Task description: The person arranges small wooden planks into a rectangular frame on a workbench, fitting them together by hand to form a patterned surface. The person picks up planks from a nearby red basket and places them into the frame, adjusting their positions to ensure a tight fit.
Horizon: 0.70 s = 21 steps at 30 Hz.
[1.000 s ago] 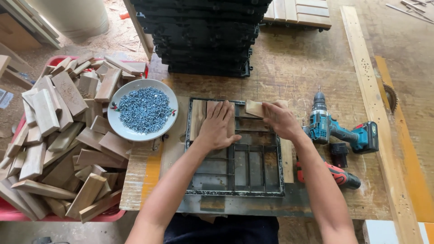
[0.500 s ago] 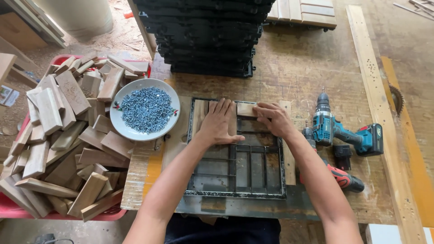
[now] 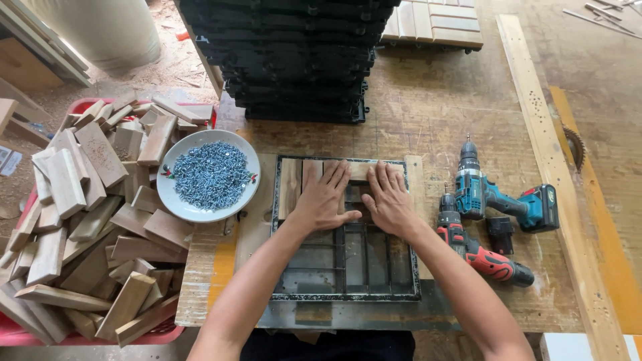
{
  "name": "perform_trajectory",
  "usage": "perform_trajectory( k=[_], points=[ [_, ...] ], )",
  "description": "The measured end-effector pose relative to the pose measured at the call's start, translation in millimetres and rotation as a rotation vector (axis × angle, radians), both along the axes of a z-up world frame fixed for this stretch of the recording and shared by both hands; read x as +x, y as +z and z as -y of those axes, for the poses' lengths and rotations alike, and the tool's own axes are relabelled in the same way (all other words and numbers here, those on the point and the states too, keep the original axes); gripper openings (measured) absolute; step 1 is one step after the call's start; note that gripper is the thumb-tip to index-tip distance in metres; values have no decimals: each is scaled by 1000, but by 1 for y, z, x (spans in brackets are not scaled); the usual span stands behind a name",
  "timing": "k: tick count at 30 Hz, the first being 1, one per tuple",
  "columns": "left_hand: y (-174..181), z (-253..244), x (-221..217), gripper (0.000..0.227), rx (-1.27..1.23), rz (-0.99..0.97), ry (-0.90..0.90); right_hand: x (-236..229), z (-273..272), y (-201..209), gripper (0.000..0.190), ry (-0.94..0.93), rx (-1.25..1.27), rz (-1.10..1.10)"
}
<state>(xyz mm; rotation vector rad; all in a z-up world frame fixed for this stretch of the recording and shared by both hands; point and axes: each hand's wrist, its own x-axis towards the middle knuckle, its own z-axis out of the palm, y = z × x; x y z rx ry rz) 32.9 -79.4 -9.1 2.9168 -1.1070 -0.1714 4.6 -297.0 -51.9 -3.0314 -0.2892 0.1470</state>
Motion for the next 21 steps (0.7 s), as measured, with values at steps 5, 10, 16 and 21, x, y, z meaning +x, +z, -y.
perform_trajectory(
  k=[5, 10, 16, 21],
  points=[
    [-1, 16, 13, 107, 10, -25, -7, 2, 0, -12, 75, 16, -52, 111],
    [-22, 9, 15, 101, 7, -44, -42, 4, 5, 1, 80, 12, -3, -34],
    [-32, 15, 4, 94, -50, -64, 53, -3, -12, 9, 88, -27, -91, -66],
    [-25, -33, -9, 83, -72, -140, 38, 11, -38, 12, 80, -20, 106, -106]
  ],
)
